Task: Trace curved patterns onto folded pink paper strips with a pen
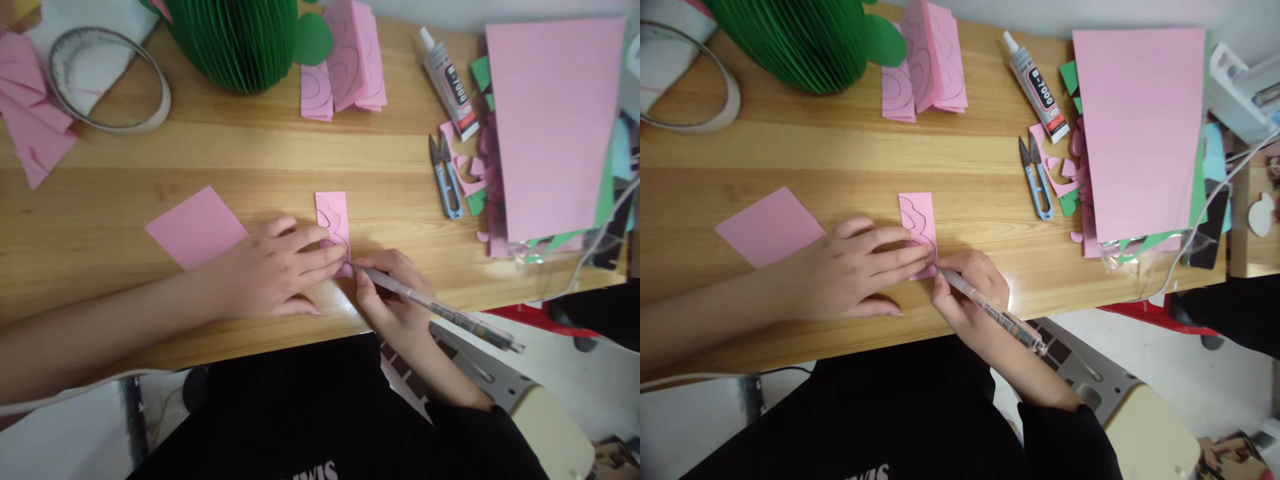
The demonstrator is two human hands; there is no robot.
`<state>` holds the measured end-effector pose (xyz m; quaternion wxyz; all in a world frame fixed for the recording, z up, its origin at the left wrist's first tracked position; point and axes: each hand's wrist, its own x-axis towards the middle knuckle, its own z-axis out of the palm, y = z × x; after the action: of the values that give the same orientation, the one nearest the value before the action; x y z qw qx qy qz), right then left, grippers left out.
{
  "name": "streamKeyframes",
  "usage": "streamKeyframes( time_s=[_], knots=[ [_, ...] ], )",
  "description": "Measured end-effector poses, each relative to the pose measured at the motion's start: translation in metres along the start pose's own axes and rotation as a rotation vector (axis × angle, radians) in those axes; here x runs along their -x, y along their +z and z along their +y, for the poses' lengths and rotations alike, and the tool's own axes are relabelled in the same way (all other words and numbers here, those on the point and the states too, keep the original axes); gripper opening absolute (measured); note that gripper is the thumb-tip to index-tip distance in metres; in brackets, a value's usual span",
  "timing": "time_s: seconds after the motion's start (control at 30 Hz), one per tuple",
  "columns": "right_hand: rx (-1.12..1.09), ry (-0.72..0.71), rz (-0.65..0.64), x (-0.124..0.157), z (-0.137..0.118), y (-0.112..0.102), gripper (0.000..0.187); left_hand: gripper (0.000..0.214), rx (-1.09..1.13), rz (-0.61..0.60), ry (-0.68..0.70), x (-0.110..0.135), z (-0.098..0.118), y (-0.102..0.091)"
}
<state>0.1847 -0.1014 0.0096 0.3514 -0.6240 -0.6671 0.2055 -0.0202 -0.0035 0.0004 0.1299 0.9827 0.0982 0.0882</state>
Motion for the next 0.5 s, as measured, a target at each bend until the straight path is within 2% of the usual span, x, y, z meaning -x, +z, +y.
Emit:
streamKeyframes(
  time_s=[0.17, 0.3, 0.5],
  knots=[
    [0.011, -0.011, 0.028, 0.0001, 0.0022, 0.0006, 0.009, 0.047, 0.001, -0.037, -0.001, 0.0004, 0.0015, -0.0013],
    [0.008, -0.018, 0.018, 0.0001, 0.0011, 0.0000, 0.010, 0.053, -0.030, -0.011, 0.046, 0.0004, 0.0010, -0.0012],
    [-0.013, -0.020, 0.002, -0.0005, 0.0004, 0.0002, 0.010, 0.048, 0.047, -0.067, -0.005, 0.0004, 0.0015, -0.0033]
  ],
)
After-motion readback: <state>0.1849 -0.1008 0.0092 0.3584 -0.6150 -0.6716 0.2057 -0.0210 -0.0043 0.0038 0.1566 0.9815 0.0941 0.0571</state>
